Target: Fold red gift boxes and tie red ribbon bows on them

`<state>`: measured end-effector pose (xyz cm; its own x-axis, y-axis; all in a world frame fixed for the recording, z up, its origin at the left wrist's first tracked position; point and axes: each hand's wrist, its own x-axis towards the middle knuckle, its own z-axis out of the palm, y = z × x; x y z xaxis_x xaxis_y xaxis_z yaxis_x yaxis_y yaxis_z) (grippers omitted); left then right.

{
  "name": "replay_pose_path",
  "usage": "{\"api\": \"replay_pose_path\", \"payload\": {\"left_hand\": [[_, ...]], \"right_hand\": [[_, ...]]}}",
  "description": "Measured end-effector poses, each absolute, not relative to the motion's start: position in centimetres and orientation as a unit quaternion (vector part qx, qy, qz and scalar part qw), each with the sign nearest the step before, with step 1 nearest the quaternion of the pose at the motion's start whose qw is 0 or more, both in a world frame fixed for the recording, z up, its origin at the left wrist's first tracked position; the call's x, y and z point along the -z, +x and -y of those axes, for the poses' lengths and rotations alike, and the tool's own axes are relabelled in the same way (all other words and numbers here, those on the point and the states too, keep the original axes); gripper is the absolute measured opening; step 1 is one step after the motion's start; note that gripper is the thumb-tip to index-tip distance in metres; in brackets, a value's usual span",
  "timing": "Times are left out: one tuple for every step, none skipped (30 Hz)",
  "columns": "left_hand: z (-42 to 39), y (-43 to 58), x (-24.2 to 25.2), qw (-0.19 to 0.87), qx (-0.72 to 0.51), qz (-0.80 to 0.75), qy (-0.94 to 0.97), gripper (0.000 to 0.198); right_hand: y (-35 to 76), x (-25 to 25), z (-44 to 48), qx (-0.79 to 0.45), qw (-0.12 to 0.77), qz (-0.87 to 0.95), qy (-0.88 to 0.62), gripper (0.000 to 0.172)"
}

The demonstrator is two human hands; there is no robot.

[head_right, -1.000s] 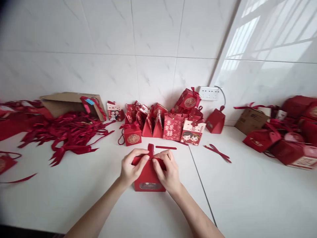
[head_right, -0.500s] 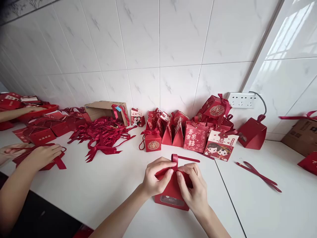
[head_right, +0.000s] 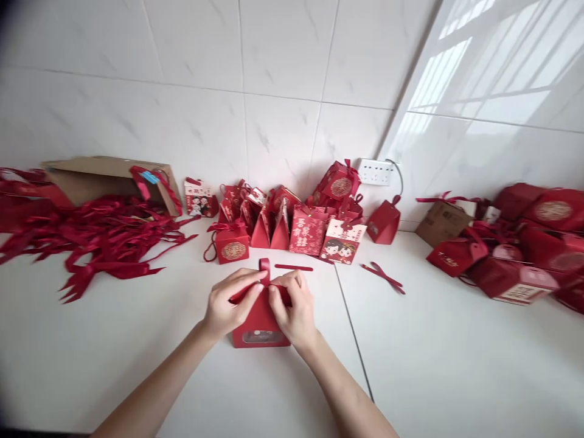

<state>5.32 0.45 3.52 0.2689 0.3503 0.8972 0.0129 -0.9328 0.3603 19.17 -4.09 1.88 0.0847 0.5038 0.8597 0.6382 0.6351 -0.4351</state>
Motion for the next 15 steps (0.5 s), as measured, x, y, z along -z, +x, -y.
{"api": "replay_pose_path", "payload": {"left_hand": [[-0.57,5.30,-3.50,0.142,-0.591,-0.109,0.787,0.036],[-0.67,5.28,-3.49,0.144,-0.589,-0.102,0.789,0.037],[-0.73,5.25,-3.49,0.147,-0.587,-0.096,0.790,0.037],[-0.77,5.23,-3.50,0.148,-0.586,-0.092,0.792,0.038],[-0.77,5.20,-3.50,0.147,-0.585,-0.091,0.792,0.038],[-0.76,5.18,-3.50,0.145,-0.586,-0.093,0.792,0.039],[-0.74,5.16,-3.49,0.142,-0.587,-0.096,0.791,0.039],[-0.71,5.16,-3.49,0.141,-0.588,-0.099,0.790,0.039],[-0.66,5.16,-3.49,0.141,-0.588,-0.103,0.790,0.039],[-0.61,5.17,-3.49,0.143,-0.587,-0.107,0.790,0.039],[-0.56,5.19,-3.51,0.145,-0.586,-0.111,0.790,0.038],[-0.51,5.21,-3.53,0.147,-0.585,-0.113,0.790,0.038],[-0.46,5.23,-3.56,0.149,-0.585,-0.115,0.789,0.037],[-0.42,5.25,-3.59,0.151,-0.585,-0.117,0.789,0.037],[-0.40,5.27,-3.61,0.152,-0.585,-0.118,0.788,0.037]], "right_hand": [[19.15,-1.82,4.03,0.054,0.605,0.673,-0.421,0.010],[19.12,-1.77,3.98,0.053,0.609,0.673,-0.417,0.010],[19.10,-1.73,3.97,0.051,0.611,0.673,-0.414,0.011],[19.07,-1.71,3.98,0.049,0.614,0.673,-0.410,0.011],[19.05,-1.70,4.00,0.048,0.616,0.673,-0.406,0.012],[19.03,-1.70,4.04,0.047,0.619,0.673,-0.402,0.012],[19.02,-1.72,4.06,0.046,0.621,0.672,-0.400,0.013],[19.01,-1.74,4.08,0.045,0.623,0.672,-0.399,0.013],[19.01,-1.77,4.08,0.045,0.625,0.670,-0.398,0.013],[19.02,-1.79,4.06,0.046,0.626,0.669,-0.398,0.012],[19.03,-1.82,4.04,0.047,0.627,0.668,-0.398,0.012],[19.04,-1.84,4.02,0.048,0.628,0.667,-0.399,0.012],[19.05,-1.85,4.00,0.050,0.628,0.666,-0.400,0.012],[19.07,-1.85,3.98,0.051,0.628,0.666,-0.400,0.012],[19.08,-1.84,3.97,0.051,0.627,0.666,-0.399,0.011]]}}
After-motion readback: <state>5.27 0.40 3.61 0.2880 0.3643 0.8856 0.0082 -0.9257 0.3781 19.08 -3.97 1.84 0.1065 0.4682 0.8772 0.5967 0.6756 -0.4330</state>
